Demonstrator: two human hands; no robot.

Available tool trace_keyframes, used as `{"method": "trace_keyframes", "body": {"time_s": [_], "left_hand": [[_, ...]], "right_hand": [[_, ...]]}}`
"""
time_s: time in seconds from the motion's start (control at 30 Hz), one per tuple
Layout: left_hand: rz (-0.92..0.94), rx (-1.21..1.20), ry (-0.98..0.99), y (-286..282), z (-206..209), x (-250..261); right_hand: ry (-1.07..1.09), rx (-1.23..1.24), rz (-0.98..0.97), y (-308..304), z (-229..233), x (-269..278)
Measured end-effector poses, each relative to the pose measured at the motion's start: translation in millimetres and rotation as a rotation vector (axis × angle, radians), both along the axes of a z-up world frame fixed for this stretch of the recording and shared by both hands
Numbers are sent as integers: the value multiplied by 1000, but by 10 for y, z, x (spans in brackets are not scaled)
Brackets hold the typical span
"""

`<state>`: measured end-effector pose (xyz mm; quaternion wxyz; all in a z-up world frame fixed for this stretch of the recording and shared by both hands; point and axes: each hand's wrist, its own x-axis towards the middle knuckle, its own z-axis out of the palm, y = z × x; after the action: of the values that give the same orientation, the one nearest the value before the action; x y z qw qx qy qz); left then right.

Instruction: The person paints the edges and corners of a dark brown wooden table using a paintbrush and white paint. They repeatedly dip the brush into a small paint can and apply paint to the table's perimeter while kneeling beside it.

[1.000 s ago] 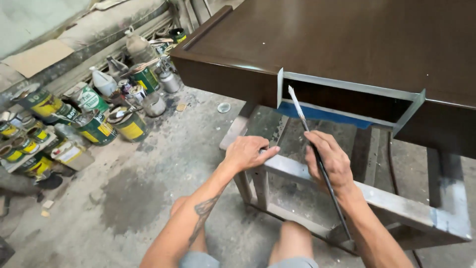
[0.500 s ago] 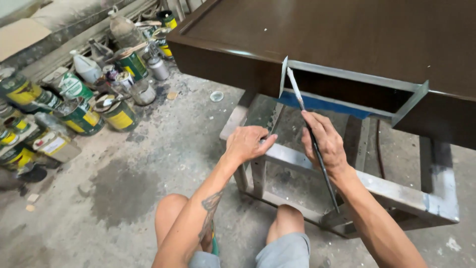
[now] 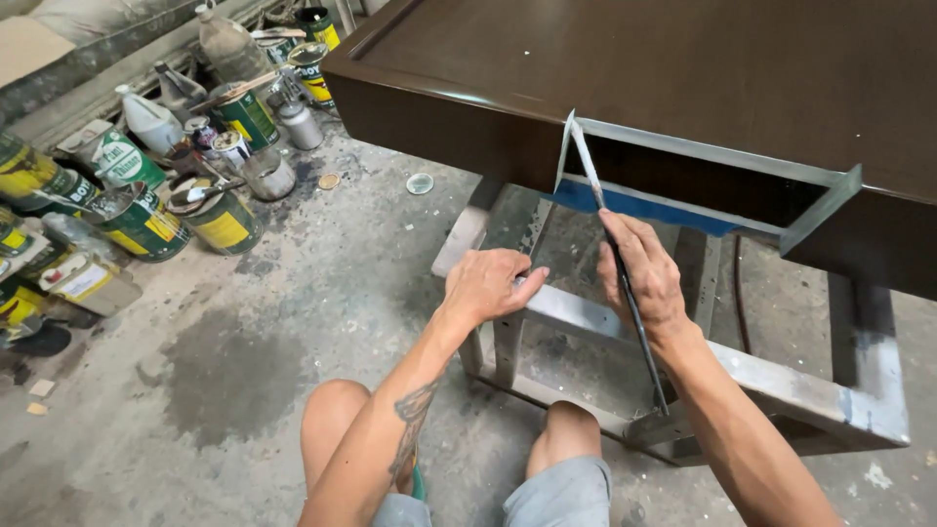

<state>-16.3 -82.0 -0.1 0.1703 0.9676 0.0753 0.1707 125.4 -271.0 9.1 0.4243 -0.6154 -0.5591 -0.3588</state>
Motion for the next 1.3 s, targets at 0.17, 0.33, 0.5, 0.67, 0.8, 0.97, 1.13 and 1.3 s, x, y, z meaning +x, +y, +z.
{"method": "trace_keyframes", "body": {"time_s": [0.17, 0.33, 0.5, 0.67, 0.8, 0.97, 1.13, 1.3], "left_hand": [[-2, -2, -6, 17, -40, 25], [-20, 7, -21, 20, -44, 22], [-25, 12, -40, 27, -72, 21], [-34, 21, -39, 35, -59, 24], [-28, 8, -57, 21, -53, 24], [-25, 21, -61, 49, -76, 42], [-85, 89, -55, 155, -222, 199], [-121, 177, -177, 183, -461, 253]], "right_hand": [[0, -1, -5, 24, -20, 9], [11, -21, 2, 38, -58, 20], [-26, 5, 3, 8, -79, -29], [-37, 20, -1, 15, -60, 13], [-16, 12, 55, 7, 12, -39], [61, 110, 100, -267, -116, -227], [426, 225, 13, -1232, -522, -791], [849, 386, -64, -2614, -1501, -1421]]}}
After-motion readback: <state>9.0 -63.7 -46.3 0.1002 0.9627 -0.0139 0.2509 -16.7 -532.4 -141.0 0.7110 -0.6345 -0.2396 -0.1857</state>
